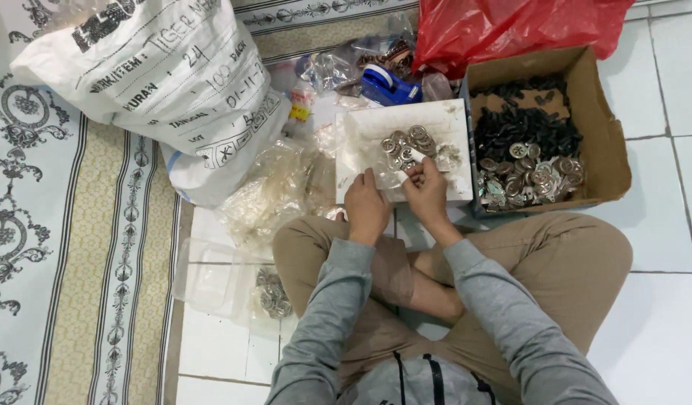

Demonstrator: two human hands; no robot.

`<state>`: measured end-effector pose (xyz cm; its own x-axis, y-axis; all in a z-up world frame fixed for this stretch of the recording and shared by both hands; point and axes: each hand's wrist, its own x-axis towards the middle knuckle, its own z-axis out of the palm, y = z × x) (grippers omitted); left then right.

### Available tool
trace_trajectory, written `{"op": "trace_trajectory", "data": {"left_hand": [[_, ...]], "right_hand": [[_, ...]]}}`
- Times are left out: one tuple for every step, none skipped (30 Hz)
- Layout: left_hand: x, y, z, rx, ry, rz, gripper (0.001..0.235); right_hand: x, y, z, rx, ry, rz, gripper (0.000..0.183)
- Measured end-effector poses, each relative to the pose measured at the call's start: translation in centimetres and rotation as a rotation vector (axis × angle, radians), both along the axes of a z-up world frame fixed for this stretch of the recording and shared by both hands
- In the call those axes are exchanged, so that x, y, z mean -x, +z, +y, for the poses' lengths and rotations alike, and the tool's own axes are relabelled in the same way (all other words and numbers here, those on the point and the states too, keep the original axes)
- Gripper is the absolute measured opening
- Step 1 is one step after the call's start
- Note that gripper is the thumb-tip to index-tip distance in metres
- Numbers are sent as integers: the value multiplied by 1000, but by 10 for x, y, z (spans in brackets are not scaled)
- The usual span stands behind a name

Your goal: Sorting and organizing small metal hardware components into a cardboard box

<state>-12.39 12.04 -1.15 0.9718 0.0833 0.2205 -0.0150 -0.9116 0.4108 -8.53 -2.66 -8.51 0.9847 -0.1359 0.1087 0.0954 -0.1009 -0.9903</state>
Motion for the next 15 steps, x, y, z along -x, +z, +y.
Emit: {"op": "trace_trajectory", "data": {"left_hand": [[-8, -2, 3, 3, -7, -1, 53], [-13, -6, 5, -47, 5, 20, 48], [-19, -9, 8, -96, 17, 40, 44], [-32, -2, 14, -89, 18, 34, 44], [-46, 5, 22, -87, 16, -51, 41], [-55, 10, 29, -83, 18, -129, 38], [-55, 24, 28, -74, 22, -127, 38], [-58, 39, 28, -53, 56, -181, 41], [-62, 54, 29, -32, 90, -234, 44], [-65, 29, 27, -19, 98, -236, 44], [-69, 4, 25, -5, 57, -145, 34], [-72, -21, 23, 7, 14, -52, 27], [-70, -29, 18, 17, 18, -52, 27], [-67, -38, 12, -87, 31, -51, 20], [-63, -46, 6, -191, 44, -50, 23]], "right_hand": [[-3, -4, -2, 3, -7, -1, 31], [-5, -9, -3, -24, 77, 41, 34], [-6, -14, -4, -52, 161, 84, 38], [-9, -8, -9, -44, 162, 79, 38], [-11, -1, -13, 7, 189, 64, 33], [-9, 4, -17, 60, 219, 56, 28], [-6, 22, -23, 70, 223, 59, 28], [-8, 43, -29, 143, 205, 34, 26], [-10, 63, -34, 216, 186, 9, 24], [-13, 70, -41, 229, 192, 7, 24], [-17, 78, -48, 480, 186, -37, 26], [-20, 85, -53, 727, 175, -80, 29], [-29, 85, -55, 737, 179, -81, 29], [-35, 84, -56, 821, 250, -98, 29], [-41, 82, -58, 904, 321, -113, 30]]}}
